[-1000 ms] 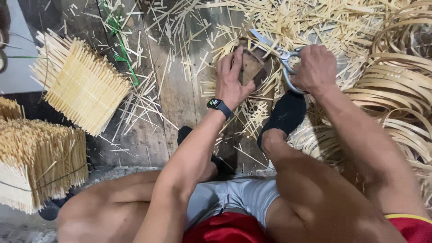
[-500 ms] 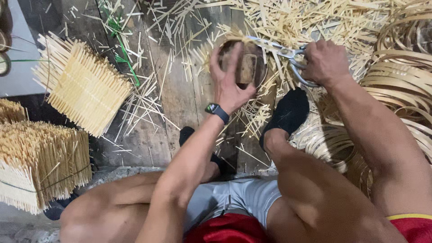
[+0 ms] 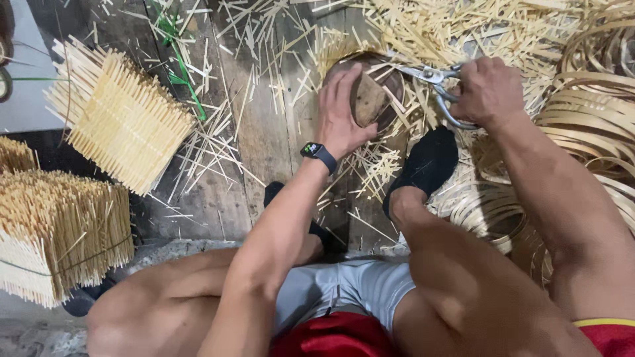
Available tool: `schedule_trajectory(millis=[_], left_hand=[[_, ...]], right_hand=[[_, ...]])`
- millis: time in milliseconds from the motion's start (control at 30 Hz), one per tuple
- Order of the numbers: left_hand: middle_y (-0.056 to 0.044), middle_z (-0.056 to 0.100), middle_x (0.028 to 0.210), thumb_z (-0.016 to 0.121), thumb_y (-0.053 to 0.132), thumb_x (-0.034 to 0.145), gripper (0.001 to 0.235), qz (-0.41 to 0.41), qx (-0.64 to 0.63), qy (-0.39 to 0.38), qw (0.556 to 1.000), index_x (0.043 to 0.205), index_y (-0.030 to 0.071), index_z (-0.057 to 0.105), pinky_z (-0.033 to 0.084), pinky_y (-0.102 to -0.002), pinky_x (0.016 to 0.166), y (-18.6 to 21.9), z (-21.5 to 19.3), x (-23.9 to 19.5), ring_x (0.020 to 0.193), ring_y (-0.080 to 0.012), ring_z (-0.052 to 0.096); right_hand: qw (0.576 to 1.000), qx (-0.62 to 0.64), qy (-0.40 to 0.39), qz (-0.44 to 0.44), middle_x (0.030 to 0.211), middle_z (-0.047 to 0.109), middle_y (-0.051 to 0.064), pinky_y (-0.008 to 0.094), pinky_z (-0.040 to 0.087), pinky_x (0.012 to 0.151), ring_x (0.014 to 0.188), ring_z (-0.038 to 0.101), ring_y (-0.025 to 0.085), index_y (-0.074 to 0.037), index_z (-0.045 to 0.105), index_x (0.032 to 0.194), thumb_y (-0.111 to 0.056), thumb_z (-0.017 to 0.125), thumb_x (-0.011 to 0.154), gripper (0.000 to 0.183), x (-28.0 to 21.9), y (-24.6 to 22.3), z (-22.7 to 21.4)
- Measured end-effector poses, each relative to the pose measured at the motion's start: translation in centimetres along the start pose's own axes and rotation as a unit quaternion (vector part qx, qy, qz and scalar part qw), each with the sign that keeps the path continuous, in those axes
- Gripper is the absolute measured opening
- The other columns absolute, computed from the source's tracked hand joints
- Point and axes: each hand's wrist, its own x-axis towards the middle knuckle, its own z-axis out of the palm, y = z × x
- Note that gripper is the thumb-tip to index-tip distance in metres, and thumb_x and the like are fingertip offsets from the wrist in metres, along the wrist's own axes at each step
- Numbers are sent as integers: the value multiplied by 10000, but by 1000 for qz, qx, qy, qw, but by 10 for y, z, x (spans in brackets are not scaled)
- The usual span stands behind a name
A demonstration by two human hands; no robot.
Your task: The person sits on the floor and repeatedly places a woven bamboo mat over a circular wooden mold. Using shears, they trim the excess bamboo strips around the edge of the mold to create a circular shape. The finished circles are stacked to the side.
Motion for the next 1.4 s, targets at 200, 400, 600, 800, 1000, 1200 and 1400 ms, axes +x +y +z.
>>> schedule_trajectory(millis=[200,400,600,800,1000,1200,1400], left_hand=[[-172,440,1492,940,245,523,1165,20,10,-75,997,1532,183,362,357,-509,1216,0,-10,16,1382,-430,421],[-221,379,1534,952,364,580,1139,-38,16,48,998,1531,195,349,365,-537,1177,8,-2,5,1418,-443,395],[-221,394,1560,873,294,658,1091,-49,-15,82,995,1587,191,310,379,-528,1221,11,28,0,1447,-446,423],[-216,423,1562,848,276,692,1055,-1,-43,109,993,1582,140,298,358,-516,1242,4,23,2,1442,-415,437],[-191,492,1523,823,297,752,990,-68,-46,90,993,1589,130,319,385,-468,1210,13,26,0,1396,-381,487],[-165,520,1507,799,215,687,987,23,-27,60,998,1569,169,357,366,-497,1222,-2,15,4,1396,-375,493],[-143,554,1457,781,195,618,979,25,-23,24,999,1527,240,420,397,-471,1196,-1,18,12,1345,-374,510]], right_hand=[[969,-127,206,-47,825,564,64,317,495,637,717,530,167,-99,674,1026,-565,618,888,489,12,-9,3],[999,-8,-28,12,988,629,159,429,552,806,938,615,264,-77,675,1178,-571,541,1046,529,2,6,-7],[987,-65,138,-49,1007,635,182,396,527,837,936,621,284,-11,656,1152,-536,675,866,599,11,-7,-2],[992,-46,110,-47,1030,609,199,421,525,802,954,606,289,11,641,1172,-380,652,910,471,13,3,10],[984,-77,158,-38,868,561,110,358,512,712,782,532,221,-22,642,1003,-613,647,870,606,13,-19,19],[999,-34,35,-13,878,575,103,341,503,648,759,537,193,-55,662,1085,-502,590,1045,455,2,3,9],[980,-120,154,-45,810,595,80,289,502,586,692,562,173,-54,681,1033,-723,652,872,689,14,-8,2]])
